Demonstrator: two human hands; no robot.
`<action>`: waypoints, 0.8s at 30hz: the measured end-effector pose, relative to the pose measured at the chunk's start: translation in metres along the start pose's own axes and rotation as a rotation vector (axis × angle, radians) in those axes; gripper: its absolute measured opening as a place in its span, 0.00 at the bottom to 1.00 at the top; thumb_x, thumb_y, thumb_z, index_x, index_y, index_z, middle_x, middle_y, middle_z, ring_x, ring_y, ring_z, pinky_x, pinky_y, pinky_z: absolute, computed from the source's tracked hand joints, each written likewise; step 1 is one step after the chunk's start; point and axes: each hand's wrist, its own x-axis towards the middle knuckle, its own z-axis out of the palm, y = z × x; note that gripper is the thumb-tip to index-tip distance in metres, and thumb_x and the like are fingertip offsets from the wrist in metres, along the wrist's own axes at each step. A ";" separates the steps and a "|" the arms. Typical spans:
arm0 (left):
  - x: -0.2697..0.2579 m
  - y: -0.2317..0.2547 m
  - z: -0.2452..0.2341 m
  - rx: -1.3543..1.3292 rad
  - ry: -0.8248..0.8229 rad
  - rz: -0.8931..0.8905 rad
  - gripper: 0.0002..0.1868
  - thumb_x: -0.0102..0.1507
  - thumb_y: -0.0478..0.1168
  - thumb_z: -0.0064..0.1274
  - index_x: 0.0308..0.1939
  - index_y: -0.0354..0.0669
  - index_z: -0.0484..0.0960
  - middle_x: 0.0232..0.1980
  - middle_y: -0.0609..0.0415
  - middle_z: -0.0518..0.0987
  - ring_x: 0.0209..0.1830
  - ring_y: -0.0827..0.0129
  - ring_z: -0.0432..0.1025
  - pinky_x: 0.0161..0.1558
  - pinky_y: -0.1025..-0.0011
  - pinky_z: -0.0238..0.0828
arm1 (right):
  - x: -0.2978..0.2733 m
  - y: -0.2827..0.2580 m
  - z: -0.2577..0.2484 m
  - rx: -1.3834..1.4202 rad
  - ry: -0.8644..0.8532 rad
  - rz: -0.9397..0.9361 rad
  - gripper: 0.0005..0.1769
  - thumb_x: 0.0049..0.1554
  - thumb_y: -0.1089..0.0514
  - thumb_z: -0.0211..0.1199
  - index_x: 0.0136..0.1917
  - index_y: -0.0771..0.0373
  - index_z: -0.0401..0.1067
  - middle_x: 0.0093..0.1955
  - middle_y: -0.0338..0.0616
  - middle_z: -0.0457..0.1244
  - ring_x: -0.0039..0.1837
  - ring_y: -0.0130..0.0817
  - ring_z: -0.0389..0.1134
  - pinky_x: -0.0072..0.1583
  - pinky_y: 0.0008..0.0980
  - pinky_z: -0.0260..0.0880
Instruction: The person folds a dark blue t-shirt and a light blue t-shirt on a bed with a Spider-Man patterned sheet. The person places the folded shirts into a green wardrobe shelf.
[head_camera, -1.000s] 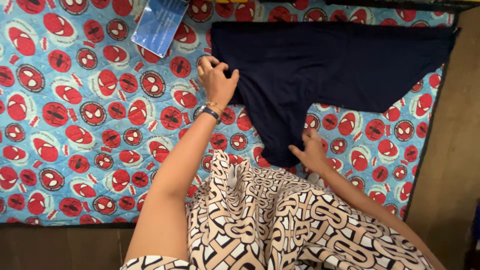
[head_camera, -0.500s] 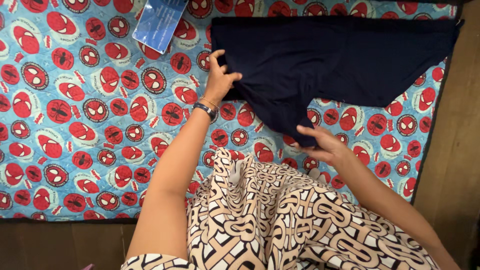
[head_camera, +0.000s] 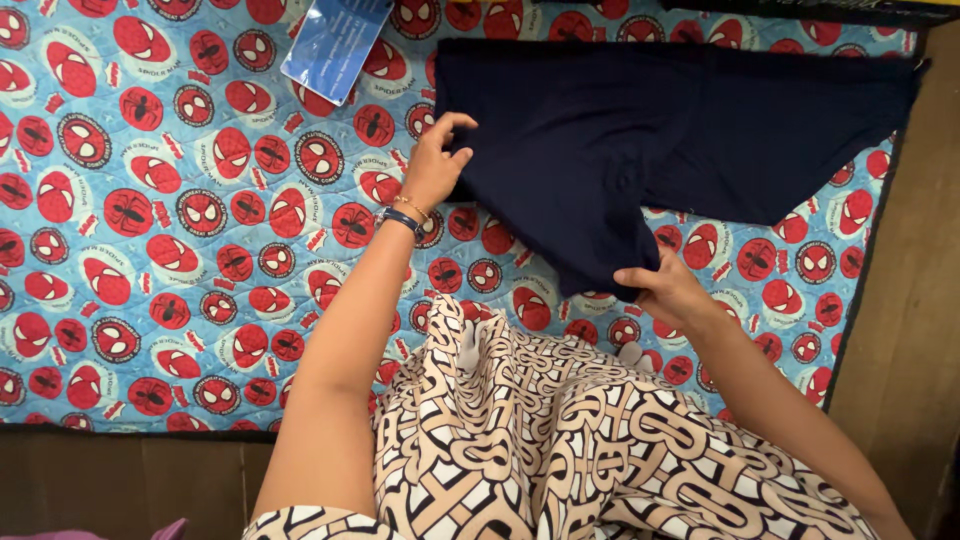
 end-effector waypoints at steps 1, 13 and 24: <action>0.000 -0.003 -0.001 0.015 -0.032 -0.049 0.23 0.63 0.31 0.60 0.61 0.53 0.79 0.57 0.51 0.83 0.52 0.58 0.76 0.50 0.68 0.74 | -0.002 -0.002 0.003 0.006 -0.033 -0.015 0.30 0.50 0.71 0.67 0.65 0.72 0.64 0.61 0.50 0.66 0.62 0.41 0.69 0.65 0.44 0.70; -0.005 -0.003 -0.009 0.053 -0.096 -0.109 0.43 0.56 0.26 0.57 0.76 0.50 0.65 0.81 0.53 0.60 0.49 0.67 0.73 0.46 0.73 0.70 | 0.002 0.007 0.010 -0.140 -0.070 0.164 0.31 0.51 0.70 0.66 0.68 0.72 0.64 0.62 0.49 0.67 0.62 0.39 0.70 0.66 0.41 0.70; 0.000 0.000 -0.023 0.112 -0.183 0.093 0.52 0.51 0.23 0.58 0.79 0.44 0.59 0.83 0.52 0.53 0.76 0.55 0.60 0.53 0.70 0.72 | -0.003 0.008 0.031 -0.342 -0.105 0.114 0.46 0.52 0.68 0.66 0.79 0.66 0.49 0.76 0.43 0.57 0.71 0.29 0.61 0.69 0.30 0.63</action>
